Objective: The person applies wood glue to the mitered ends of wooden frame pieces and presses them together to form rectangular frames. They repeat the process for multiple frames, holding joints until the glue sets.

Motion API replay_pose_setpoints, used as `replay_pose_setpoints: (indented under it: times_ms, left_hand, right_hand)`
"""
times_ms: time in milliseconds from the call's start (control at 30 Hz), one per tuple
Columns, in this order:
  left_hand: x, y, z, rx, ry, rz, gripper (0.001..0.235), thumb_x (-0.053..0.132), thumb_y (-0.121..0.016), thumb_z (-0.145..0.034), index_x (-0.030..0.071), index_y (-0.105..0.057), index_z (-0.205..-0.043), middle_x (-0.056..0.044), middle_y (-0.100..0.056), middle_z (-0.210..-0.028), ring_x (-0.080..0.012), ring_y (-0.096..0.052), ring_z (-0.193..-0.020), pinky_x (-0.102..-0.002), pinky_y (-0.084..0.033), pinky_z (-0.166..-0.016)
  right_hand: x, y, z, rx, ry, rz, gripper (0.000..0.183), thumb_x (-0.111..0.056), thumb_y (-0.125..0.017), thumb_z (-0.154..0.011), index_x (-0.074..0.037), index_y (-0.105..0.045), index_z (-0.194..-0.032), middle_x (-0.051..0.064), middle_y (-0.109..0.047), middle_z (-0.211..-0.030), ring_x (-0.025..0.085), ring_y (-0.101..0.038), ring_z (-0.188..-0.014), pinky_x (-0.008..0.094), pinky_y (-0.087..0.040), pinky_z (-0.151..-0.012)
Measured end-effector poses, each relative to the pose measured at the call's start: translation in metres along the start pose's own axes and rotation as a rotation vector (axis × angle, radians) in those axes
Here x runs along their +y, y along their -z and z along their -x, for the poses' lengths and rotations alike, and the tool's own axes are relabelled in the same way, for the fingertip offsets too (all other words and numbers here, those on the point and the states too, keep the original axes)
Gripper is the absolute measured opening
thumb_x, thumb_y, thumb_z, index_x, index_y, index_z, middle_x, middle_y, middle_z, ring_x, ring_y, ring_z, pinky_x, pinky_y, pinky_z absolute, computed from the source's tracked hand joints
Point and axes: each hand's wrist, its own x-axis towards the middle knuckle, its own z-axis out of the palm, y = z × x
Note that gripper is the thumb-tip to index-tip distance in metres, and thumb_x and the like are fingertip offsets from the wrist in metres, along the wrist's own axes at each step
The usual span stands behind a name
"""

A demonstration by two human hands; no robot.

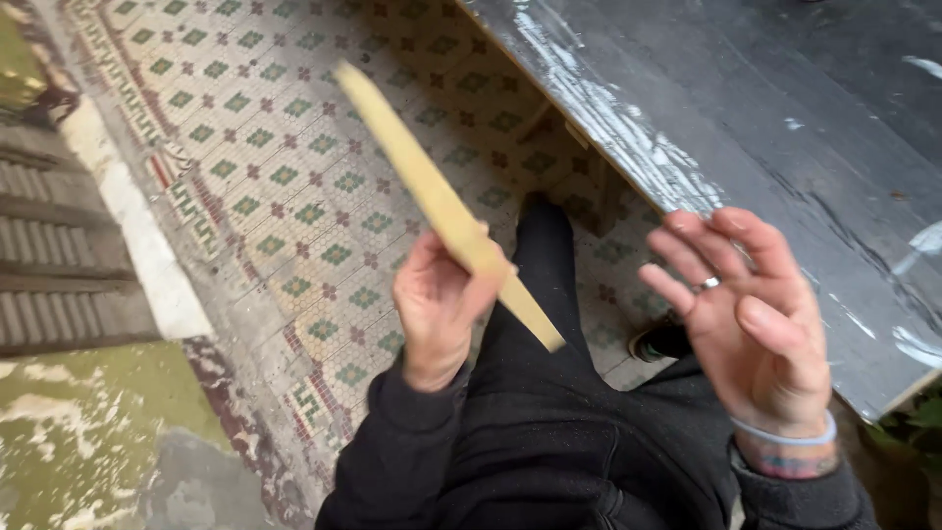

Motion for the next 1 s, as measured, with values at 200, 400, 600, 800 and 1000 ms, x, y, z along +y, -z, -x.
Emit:
replay_pose_setpoints:
  times_ms: [200,400,600,800,1000]
  left_hand:
    - [0.026,0.008,-0.030,-0.266,0.249,0.661,0.069,0.048,-0.062,-0.096,0.003,-0.046,-0.145,-0.014,-0.068,-0.121,-0.0251,-0.069,-0.104,-0.042,-0.059,-0.092]
    - [-0.011,0.021,-0.042,-0.233,0.139,0.183,0.048,0.021,-0.055,-0.112,-0.004,-0.045,-0.151,-0.028,-0.067,-0.128,-0.0317,-0.073,-0.106,-0.048,-0.064,-0.094]
    - [-0.028,0.008,-0.029,-0.102,0.083,0.132,0.033,0.015,-0.049,-0.111,-0.004,-0.055,-0.138,-0.020,-0.073,-0.117,-0.0268,-0.075,-0.099,-0.044,-0.065,-0.089]
    - [-0.001,-0.048,0.031,-0.280,0.126,-0.115,0.032,0.010,-0.050,-0.113,-0.005,-0.055,-0.141,-0.017,-0.073,-0.128,-0.0254,-0.074,-0.107,-0.036,-0.062,-0.096]
    - [0.015,-0.069,0.043,-0.358,-0.326,-0.672,0.028,0.000,-0.060,-0.106,-0.005,-0.058,-0.134,-0.011,-0.077,-0.119,-0.0250,-0.077,-0.103,-0.034,-0.062,-0.088]
  right_hand:
    - [0.000,-0.008,0.015,0.004,-0.125,-0.209,0.076,-0.026,-0.071,-0.094,-0.004,-0.039,-0.159,0.026,-0.044,-0.160,0.041,-0.041,-0.151,0.056,-0.034,-0.126]
    - [0.005,-0.003,0.015,-0.045,-0.061,-0.150,0.077,-0.025,-0.069,-0.093,-0.002,-0.037,-0.160,0.028,-0.041,-0.162,0.043,-0.040,-0.152,0.057,-0.033,-0.126]
    - [0.012,0.003,0.021,-0.079,-0.048,-0.074,0.075,-0.026,-0.068,-0.096,0.000,-0.039,-0.159,0.028,-0.042,-0.158,0.043,-0.040,-0.155,0.060,-0.032,-0.128]
    - [0.031,-0.005,0.036,-0.117,0.160,0.043,0.065,-0.035,-0.067,-0.105,-0.002,-0.038,-0.153,0.024,-0.046,-0.159,0.037,-0.037,-0.151,0.053,-0.030,-0.128]
    - [0.047,-0.034,0.041,-0.103,0.526,0.351,0.088,-0.057,-0.053,-0.099,-0.008,-0.023,-0.166,0.025,-0.036,-0.171,0.036,-0.032,-0.157,0.053,-0.014,-0.136]
